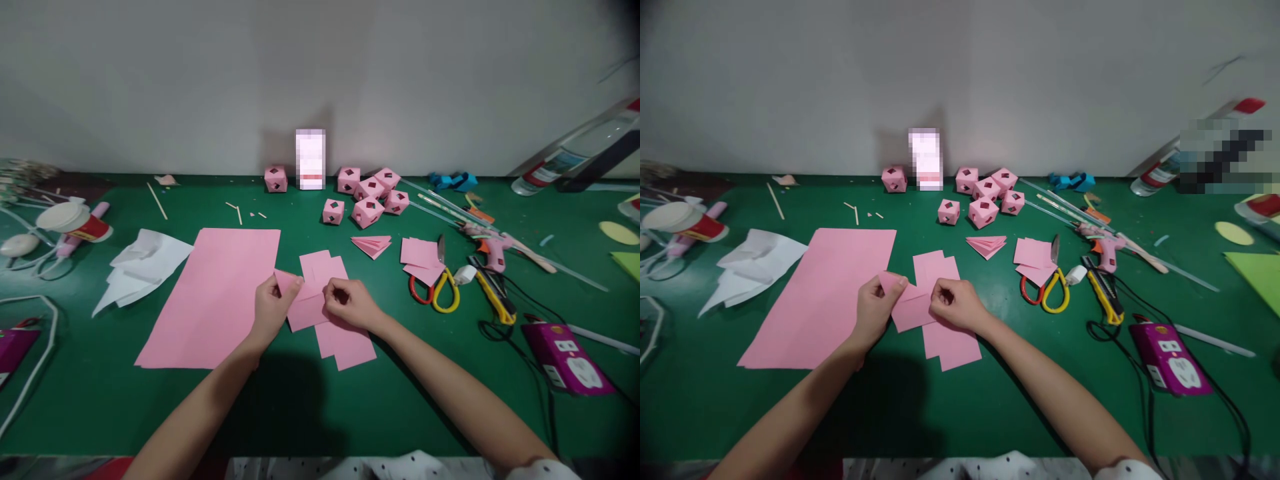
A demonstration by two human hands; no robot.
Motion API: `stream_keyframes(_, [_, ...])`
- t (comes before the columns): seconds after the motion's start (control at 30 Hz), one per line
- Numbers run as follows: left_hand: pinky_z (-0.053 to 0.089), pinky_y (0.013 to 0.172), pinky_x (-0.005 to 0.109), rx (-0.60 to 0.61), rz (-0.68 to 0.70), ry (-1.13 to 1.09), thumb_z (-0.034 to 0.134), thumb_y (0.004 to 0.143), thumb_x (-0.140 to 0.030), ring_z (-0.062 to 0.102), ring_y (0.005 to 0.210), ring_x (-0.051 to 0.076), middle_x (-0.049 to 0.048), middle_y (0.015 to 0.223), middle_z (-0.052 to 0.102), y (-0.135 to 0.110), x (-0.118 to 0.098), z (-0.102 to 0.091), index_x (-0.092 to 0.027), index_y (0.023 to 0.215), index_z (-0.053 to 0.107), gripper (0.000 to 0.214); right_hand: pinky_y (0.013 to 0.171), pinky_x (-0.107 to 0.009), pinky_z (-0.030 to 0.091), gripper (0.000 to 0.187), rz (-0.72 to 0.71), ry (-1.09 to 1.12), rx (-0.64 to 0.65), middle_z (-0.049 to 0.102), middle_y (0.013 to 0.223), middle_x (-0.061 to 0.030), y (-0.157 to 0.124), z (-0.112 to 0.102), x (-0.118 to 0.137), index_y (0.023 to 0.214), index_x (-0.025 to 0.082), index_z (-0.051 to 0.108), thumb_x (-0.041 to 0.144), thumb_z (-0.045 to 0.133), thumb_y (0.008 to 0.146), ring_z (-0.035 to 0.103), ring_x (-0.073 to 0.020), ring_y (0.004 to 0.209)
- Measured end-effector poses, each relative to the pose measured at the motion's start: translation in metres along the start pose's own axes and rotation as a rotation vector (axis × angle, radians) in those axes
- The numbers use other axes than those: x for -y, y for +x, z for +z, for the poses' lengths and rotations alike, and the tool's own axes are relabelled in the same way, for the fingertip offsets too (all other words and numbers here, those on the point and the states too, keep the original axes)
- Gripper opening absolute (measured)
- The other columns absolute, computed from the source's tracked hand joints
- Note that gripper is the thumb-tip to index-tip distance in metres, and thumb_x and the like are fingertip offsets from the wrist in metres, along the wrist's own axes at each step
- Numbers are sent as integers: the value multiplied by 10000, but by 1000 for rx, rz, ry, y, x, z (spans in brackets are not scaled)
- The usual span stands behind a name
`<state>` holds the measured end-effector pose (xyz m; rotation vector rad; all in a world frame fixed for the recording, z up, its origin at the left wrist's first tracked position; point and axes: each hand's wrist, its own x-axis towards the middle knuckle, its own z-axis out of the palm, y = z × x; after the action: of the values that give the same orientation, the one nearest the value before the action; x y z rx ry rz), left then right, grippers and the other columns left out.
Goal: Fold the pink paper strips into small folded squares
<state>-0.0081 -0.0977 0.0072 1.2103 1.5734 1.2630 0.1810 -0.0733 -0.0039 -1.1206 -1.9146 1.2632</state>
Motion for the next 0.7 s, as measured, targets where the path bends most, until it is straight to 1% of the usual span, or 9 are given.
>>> stream_keyframes(0.07, [446,584,225,-61,1,-29,672,773,-392,585,675,144,27,736,655,3,0,-3,-141,774,651,252,587,-226,384,85,3,4,-8,613,672,8,0,-1,0,687,172,554,140,532,763,508,-107,595])
stream_keyframes(0.1, [447,586,225,-65,-1,-37,672,773,-392,586,680,145,30,746,657,4,0,-4,-140,777,650,254,595,-228,392,88,6,19,-17,617,684,4,0,-1,1,714,171,563,163,528,795,519,-109,605])
stream_keyframes(0.2, [439,567,217,12,-15,-34,675,771,-391,579,662,139,27,733,649,2,-1,-2,-132,773,645,260,595,-226,406,142,13,83,-29,626,736,-8,0,-3,3,836,170,591,283,518,878,538,-112,625])
stream_keyframes(0.3, [434,548,211,123,-27,-20,680,766,-388,567,636,131,17,713,636,-4,-1,3,-130,786,642,262,594,-226,411,200,-8,91,33,634,741,-13,0,-4,4,873,166,614,354,545,885,544,-116,632])
stream_keyframes(0.37, [432,542,211,197,-15,10,676,769,-388,560,625,130,14,701,628,-8,1,7,-132,783,642,259,607,-229,415,197,-32,65,62,640,725,-14,0,-5,4,839,164,630,340,552,883,547,-119,637])
stream_keyframes(0.47, [427,540,215,271,28,81,666,777,-378,563,627,137,23,702,636,-11,4,10,-133,771,659,245,620,-231,419,171,-60,51,63,643,719,-15,0,-5,3,785,163,640,277,552,877,553,-121,648])
stream_keyframes(0.57, [435,551,222,302,25,94,663,778,-372,578,635,145,35,713,656,-11,7,11,-131,775,674,241,613,-229,416,145,-79,61,66,637,725,-15,0,-5,2,750,160,636,236,570,855,549,-119,646])
stream_keyframes(0.7, [435,543,225,285,-43,56,673,764,-381,573,620,144,39,705,655,-8,7,11,-119,766,664,262,617,-232,419,169,-87,68,56,635,721,-19,1,-5,2,740,155,636,253,567,859,549,-119,644])
